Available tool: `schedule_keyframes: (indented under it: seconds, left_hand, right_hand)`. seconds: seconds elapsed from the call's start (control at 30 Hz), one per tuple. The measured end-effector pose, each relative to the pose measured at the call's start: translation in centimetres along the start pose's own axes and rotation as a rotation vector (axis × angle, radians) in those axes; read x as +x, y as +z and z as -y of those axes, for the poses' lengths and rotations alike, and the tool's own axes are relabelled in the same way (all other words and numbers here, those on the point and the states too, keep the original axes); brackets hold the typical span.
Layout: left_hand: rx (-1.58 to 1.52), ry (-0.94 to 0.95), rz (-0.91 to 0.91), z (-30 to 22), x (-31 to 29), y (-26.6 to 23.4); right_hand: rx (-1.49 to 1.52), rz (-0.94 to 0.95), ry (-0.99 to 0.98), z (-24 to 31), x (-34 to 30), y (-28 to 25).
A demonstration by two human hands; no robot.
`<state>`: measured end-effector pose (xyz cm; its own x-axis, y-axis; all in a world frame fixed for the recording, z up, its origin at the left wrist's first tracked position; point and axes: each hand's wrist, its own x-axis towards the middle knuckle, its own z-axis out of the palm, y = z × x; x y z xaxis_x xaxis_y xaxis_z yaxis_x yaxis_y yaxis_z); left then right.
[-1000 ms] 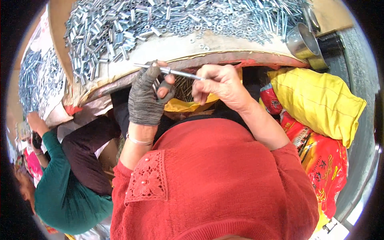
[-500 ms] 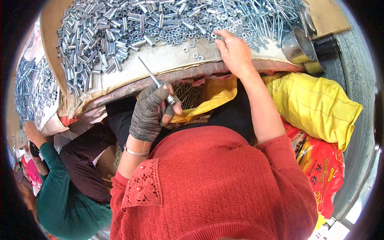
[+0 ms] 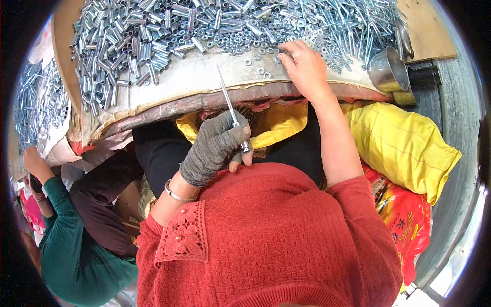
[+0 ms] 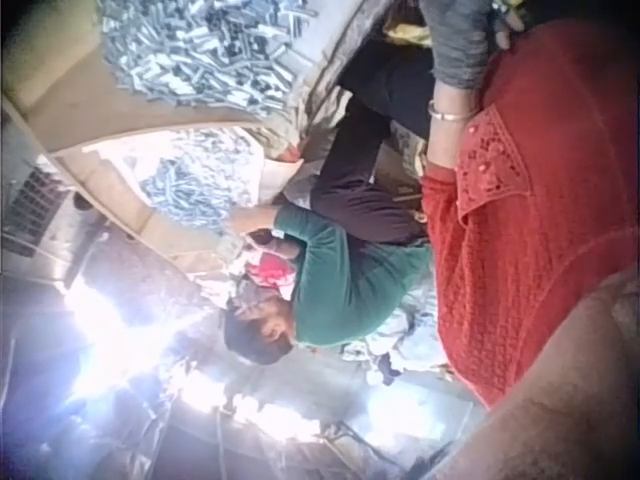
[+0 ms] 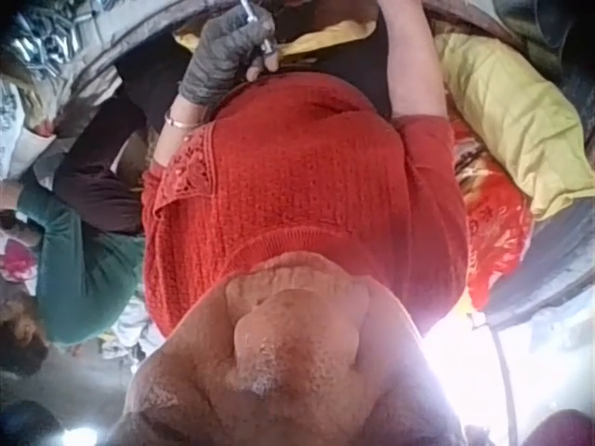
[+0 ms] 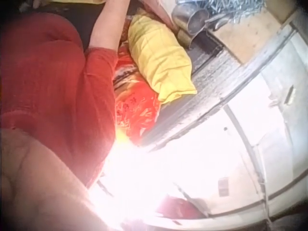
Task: The person assembles hardware fasteners by sliding washers, nuts, and metal sleeves onto metal rods by hand.
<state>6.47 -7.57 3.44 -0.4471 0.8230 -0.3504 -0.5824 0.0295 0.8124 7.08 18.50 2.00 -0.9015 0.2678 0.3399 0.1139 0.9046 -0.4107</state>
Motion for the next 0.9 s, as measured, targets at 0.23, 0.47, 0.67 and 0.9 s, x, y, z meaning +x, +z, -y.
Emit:
schedule_keyframes:
  seconds: [0.23, 0.47, 0.67, 0.9]
  left_hand:
    - [0.045, 0.008, -0.024, 0.0, -0.3, -0.3]
    - [0.055, 0.045, -0.028, -0.2, -1.2, -0.1]
    - [0.096, 0.082, -0.047, -0.3, -1.9, 0.4]
    - [0.123, 0.109, -0.052, -0.1, -2.1, 0.5]
  right_hand:
    - [-0.183, 0.083, 0.061, 1.1, 0.4, 0.0]
    - [-0.157, 0.084, 0.084, 0.9, 0.4, -0.1]
    - [-0.144, 0.170, 0.223, 0.4, 1.5, -0.7]
    - [-0.070, 0.157, -0.018, 1.0, 0.7, -0.2]
